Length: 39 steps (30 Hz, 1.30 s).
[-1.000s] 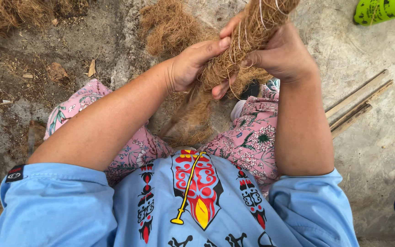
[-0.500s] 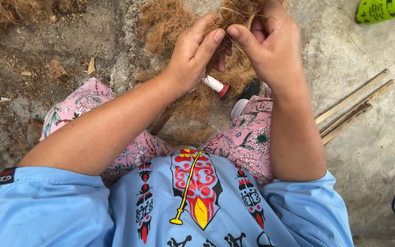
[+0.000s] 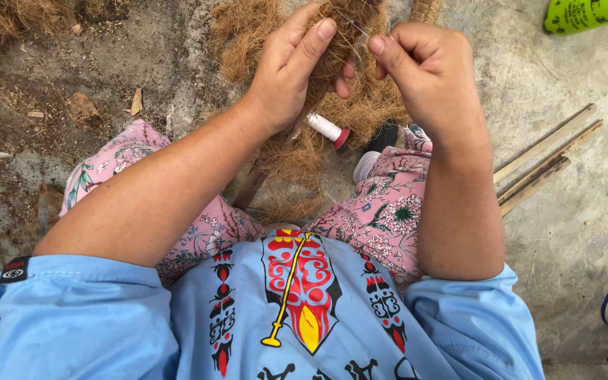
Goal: The person sits on the floor and wraps loose coconut coir fiber around a wooden stick, rotating the stick and pressing the fiber to build up a cylindrical bundle. They then use a length of string to tie and secure the coir wrapping along the stick.
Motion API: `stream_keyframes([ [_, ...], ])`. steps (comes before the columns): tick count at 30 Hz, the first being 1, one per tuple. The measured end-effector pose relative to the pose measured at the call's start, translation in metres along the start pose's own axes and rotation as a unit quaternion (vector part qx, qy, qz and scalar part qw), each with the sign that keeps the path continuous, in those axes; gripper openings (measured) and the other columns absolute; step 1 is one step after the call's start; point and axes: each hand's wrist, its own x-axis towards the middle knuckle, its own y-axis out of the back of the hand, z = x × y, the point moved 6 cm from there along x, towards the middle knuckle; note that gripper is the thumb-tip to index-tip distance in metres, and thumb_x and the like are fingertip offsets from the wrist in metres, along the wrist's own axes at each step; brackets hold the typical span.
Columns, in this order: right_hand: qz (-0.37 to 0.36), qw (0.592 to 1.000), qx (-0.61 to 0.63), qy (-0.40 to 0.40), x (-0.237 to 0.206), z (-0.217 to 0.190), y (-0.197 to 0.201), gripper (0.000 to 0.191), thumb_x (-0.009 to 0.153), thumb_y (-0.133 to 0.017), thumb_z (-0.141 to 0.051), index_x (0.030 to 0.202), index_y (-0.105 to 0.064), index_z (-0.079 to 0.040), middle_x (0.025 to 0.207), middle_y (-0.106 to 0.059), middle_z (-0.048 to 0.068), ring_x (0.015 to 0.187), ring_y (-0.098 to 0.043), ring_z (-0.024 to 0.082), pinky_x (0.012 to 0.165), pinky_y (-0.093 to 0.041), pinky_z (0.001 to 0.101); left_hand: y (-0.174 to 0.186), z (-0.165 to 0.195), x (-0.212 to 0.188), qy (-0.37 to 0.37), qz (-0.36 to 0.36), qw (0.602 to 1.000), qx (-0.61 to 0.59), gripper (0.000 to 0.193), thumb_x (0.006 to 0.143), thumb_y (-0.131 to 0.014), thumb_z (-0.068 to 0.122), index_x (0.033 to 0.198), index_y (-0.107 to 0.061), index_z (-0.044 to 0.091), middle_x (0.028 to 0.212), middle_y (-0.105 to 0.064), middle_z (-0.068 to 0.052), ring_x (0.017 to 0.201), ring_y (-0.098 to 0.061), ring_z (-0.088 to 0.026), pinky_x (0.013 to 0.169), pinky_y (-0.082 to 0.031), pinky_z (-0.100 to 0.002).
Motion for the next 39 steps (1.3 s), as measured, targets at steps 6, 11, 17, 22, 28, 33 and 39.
stream_keyframes([
  [6, -0.025, 0.987, 0.160, -0.021, 0.001, -0.008, -0.001, 0.020, 0.099, -0.080, -0.010, 0.109, -0.065, 0.000, 0.079, -0.046, -0.006, 0.069, -0.041, 0.002, 0.063, -0.033, 0.0217, -0.007, 0.010, -0.001, 0.119, -0.095, 0.986, -0.075, 0.046, 0.114, -0.044, 0.040, 0.134, -0.054, -0.001, 0.093, -0.069, -0.020, 0.076, -0.072, -0.026, 0.073, -0.064, -0.038],
  [11, -0.121, 0.921, 0.369, -0.021, 0.000, -0.012, -0.012, 0.060, 0.081, -0.092, -0.014, 0.130, -0.058, -0.005, 0.123, -0.069, 0.001, 0.115, -0.066, 0.010, 0.104, -0.054, 0.0271, -0.019, 0.005, -0.007, 0.251, -0.185, 0.938, -0.151, 0.052, 0.109, -0.044, 0.045, 0.121, -0.061, -0.003, 0.081, -0.069, -0.021, 0.068, -0.071, -0.029, 0.068, -0.062, -0.040],
  [17, -0.032, 0.916, 0.399, 0.021, 0.000, 0.002, -0.015, 0.071, 0.081, -0.099, -0.010, 0.137, -0.056, -0.001, 0.122, -0.070, 0.009, 0.118, -0.070, 0.019, 0.108, -0.058, 0.0352, -0.016, -0.013, 0.002, 0.175, -0.102, 0.979, 0.003, 0.054, 0.110, -0.045, 0.049, 0.120, -0.062, -0.001, 0.084, -0.065, -0.011, 0.066, -0.064, -0.020, 0.057, -0.055, -0.035],
  [22, 0.085, 0.917, 0.386, -0.058, -0.002, 0.006, -0.016, 0.062, 0.073, -0.097, -0.014, 0.121, -0.059, 0.001, 0.105, -0.073, 0.012, 0.093, -0.073, 0.022, 0.082, -0.062, 0.0359, -0.017, -0.009, -0.008, 0.047, -0.099, 0.989, 0.102, 0.044, 0.117, -0.045, 0.045, 0.122, -0.058, 0.003, 0.097, -0.068, -0.007, 0.080, -0.069, -0.014, 0.073, -0.060, -0.028],
  [28, 0.079, 0.962, 0.249, -0.080, 0.002, 0.002, -0.010, 0.043, 0.083, -0.081, -0.035, 0.109, -0.065, -0.005, 0.096, -0.069, -0.001, 0.076, -0.056, 0.004, 0.064, -0.043, 0.0194, -0.009, 0.001, -0.013, -0.027, -0.012, 0.974, 0.224, 0.037, 0.116, -0.050, 0.035, 0.132, -0.056, 0.002, 0.100, -0.066, -0.006, 0.079, -0.069, -0.011, 0.070, -0.060, -0.026],
  [33, 0.046, 0.995, -0.053, 0.077, -0.004, -0.012, -0.008, 0.018, 0.106, -0.078, -0.016, 0.103, -0.069, 0.000, 0.095, -0.063, 0.003, 0.079, -0.055, 0.007, 0.073, -0.045, 0.0244, 0.002, 0.000, -0.007, -0.030, 0.012, 0.973, 0.227, 0.040, 0.115, -0.049, 0.036, 0.135, -0.055, 0.002, 0.098, -0.065, -0.006, 0.079, -0.071, -0.012, 0.069, -0.062, -0.027],
  [39, 0.084, 0.985, -0.111, 0.097, -0.010, -0.018, -0.001, 0.013, 0.103, -0.078, -0.003, 0.093, -0.071, 0.001, 0.087, -0.061, 0.004, 0.073, -0.054, 0.009, 0.065, -0.041, 0.0255, 0.011, -0.003, -0.001, -0.024, 0.007, 0.982, 0.186, 0.039, 0.117, -0.049, 0.037, 0.131, -0.057, 0.001, 0.098, -0.070, -0.008, 0.081, -0.072, -0.014, 0.074, -0.064, -0.029],
])
